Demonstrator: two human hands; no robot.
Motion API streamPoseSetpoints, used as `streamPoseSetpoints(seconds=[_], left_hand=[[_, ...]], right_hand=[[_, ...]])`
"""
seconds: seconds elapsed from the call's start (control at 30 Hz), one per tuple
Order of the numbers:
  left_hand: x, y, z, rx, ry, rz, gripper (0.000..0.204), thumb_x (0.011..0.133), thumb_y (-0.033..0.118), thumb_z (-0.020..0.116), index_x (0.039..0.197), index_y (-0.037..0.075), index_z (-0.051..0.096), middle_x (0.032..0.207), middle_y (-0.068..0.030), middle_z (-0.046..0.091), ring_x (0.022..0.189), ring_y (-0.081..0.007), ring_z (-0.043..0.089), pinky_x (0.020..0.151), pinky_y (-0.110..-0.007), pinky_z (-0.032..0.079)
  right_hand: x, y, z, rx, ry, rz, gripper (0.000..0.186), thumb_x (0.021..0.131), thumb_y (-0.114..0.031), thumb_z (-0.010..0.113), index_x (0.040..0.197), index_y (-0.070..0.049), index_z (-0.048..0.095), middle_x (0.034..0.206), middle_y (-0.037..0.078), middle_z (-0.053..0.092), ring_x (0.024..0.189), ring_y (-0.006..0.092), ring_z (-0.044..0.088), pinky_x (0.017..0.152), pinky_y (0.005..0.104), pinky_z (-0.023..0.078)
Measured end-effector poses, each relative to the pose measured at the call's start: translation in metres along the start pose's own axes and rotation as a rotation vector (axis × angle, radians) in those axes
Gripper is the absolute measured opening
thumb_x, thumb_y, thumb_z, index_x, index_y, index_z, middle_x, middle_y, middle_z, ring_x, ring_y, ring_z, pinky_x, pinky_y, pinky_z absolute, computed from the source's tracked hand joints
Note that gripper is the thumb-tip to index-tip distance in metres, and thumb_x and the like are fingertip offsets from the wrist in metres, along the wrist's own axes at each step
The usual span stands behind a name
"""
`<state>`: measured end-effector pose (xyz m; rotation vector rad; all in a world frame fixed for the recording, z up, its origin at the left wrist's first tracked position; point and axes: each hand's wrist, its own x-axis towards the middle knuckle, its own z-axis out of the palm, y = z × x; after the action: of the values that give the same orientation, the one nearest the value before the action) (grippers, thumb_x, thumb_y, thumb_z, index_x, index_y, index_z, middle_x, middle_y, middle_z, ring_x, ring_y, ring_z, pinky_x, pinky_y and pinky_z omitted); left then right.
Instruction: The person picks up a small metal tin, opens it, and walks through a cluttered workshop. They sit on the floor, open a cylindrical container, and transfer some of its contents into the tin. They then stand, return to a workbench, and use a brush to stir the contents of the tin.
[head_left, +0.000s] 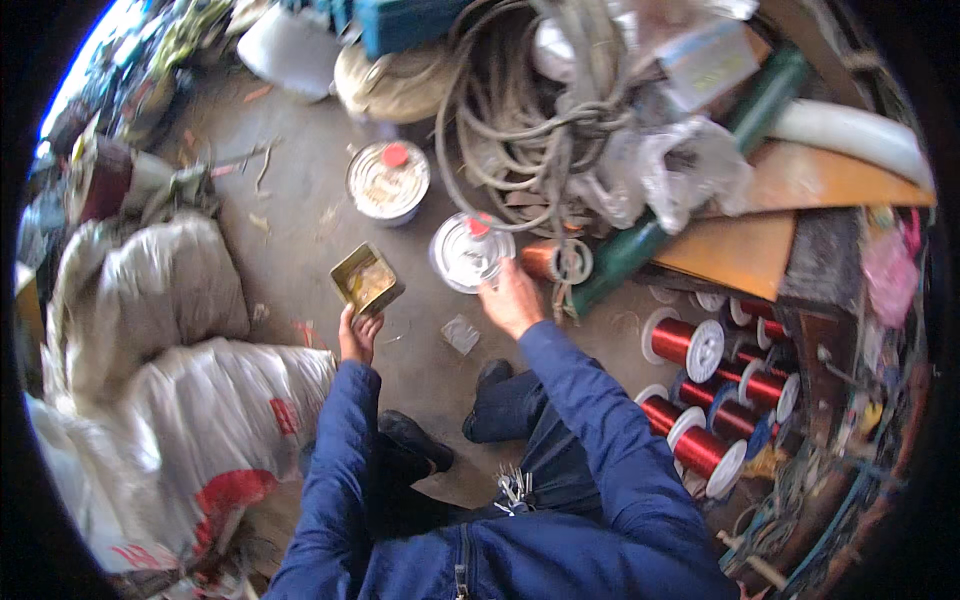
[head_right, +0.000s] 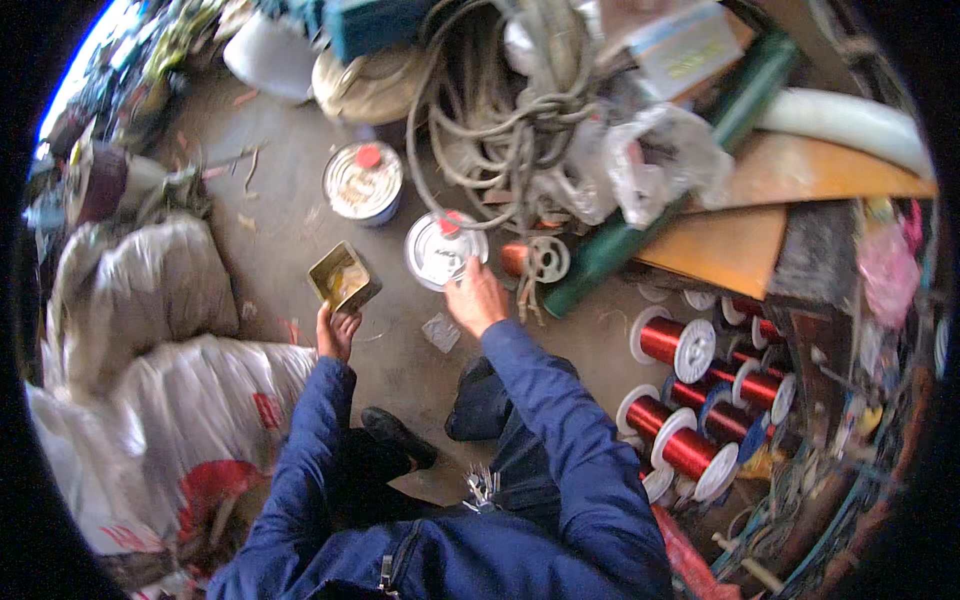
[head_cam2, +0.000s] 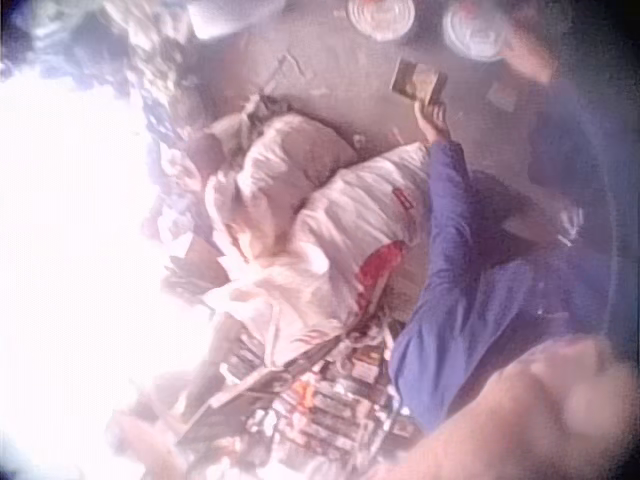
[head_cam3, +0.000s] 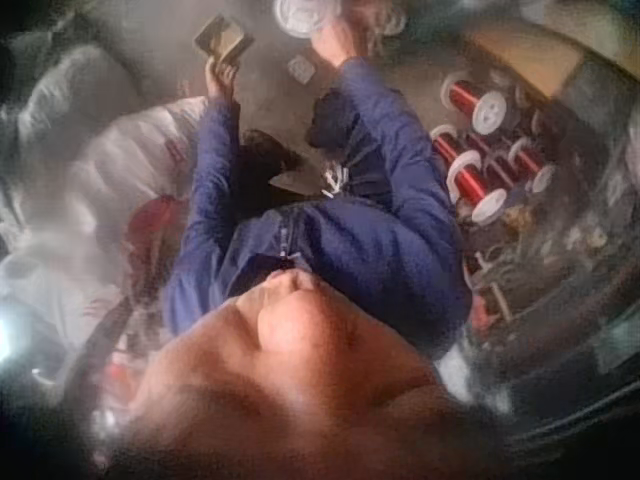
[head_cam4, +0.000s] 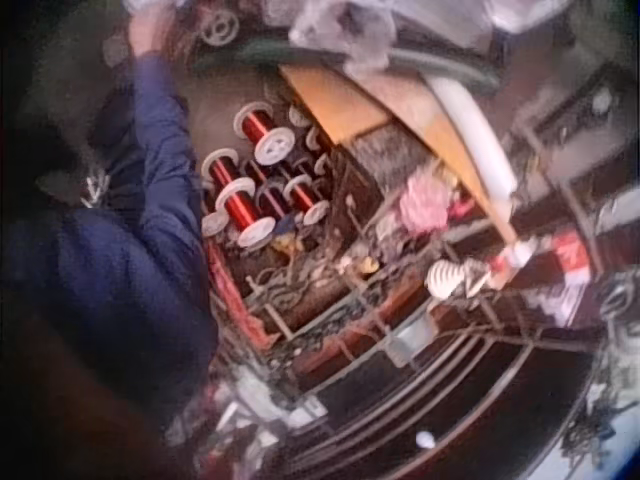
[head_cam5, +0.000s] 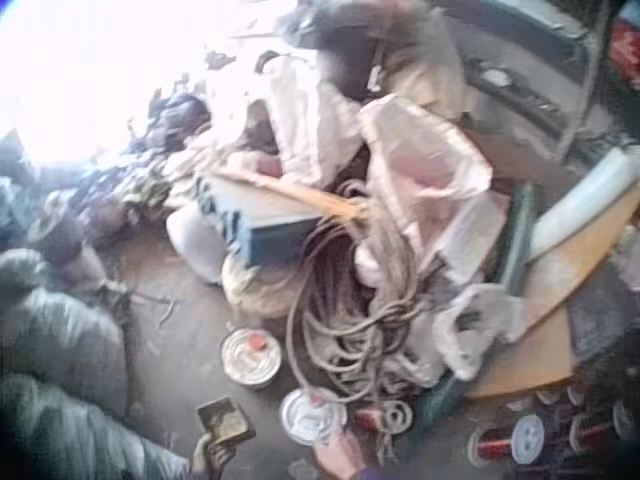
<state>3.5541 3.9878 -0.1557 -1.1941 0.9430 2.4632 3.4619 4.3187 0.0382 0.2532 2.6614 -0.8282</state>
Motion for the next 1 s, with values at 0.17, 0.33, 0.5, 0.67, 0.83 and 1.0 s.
streamPoseSetpoints(seconds=[0.17,0.33,0.5,0.67,0.83,1.0], left_hand=[[0.065,-0.021,-0.028,0.244,0.016,0.105,0.062,0.095,0.051,0.068,0.133,0.003,0.06,0.118,-0.0168,0.07,0.104,-0.0285,0.069,0.094,-0.039,0.054],[0.09,-0.006,-0.046,0.296,-0.042,0.012,0.066,0.094,0.054,0.068,0.137,0.004,0.058,0.118,-0.0155,0.069,0.103,-0.0271,0.068,0.09,-0.038,0.054],[0.085,0.017,-0.052,0.403,0.027,0.037,0.071,0.092,0.053,0.076,0.142,0.007,0.055,0.128,-0.0165,0.063,0.103,-0.0292,0.07,0.087,-0.039,0.058],[0.086,0.03,-0.049,0.804,0.531,0.326,0.055,0.091,0.049,0.071,0.126,0.005,0.071,0.117,-0.0174,0.075,0.099,-0.0321,0.074,0.091,-0.043,0.057],[0.049,0.013,0.002,1.032,0.505,0.73,0.036,0.092,0.036,0.069,0.112,0.008,0.078,0.104,-0.0171,0.078,0.101,-0.0285,0.075,0.09,-0.039,0.057],[0.002,-0.023,0.094,0.901,-0.098,0.585,0.06,0.097,0.028,0.073,0.149,0.006,0.054,0.142,-0.0187,0.063,0.122,-0.0277,0.066,0.105,-0.04,0.053]], right_hand=[[0.026,0.021,-0.005,-0.054,0.114,-0.232,0.059,0.089,-0.032,0.074,0.128,0.005,0.048,0.113,0.034,0.063,0.103,0.0514,0.065,0.089,0.0571,0.052],[0.049,0.013,-0.003,-0.226,0.08,-0.243,0.072,0.09,-0.042,0.073,0.136,0.007,0.047,0.124,0.038,0.061,0.113,0.0517,0.063,0.095,0.0559,0.053],[0.074,-0.01,0.01,-0.229,-0.044,-0.082,0.081,0.088,-0.048,0.074,0.142,0.006,0.047,0.13,0.034,0.062,0.12,0.0515,0.062,0.1,0.0556,0.052],[0.092,-0.02,0.029,-0.256,0.126,-0.037,0.072,0.086,-0.052,0.073,0.129,0.002,0.051,0.122,0.03,0.068,0.114,0.0466,0.068,0.099,0.0554,0.052],[0.105,-0.016,0.038,-0.283,0.183,-0.03,0.057,0.092,-0.044,0.064,0.125,0.0,0.05,0.12,0.033,0.068,0.114,0.0493,0.066,0.097,0.0565,0.052],[0.094,-0.012,0.042,-0.383,0.098,-0.31,0.047,0.092,-0.037,0.062,0.117,0.002,0.051,0.101,0.035,0.071,0.095,0.0538,0.069,0.087,0.06,0.054]])
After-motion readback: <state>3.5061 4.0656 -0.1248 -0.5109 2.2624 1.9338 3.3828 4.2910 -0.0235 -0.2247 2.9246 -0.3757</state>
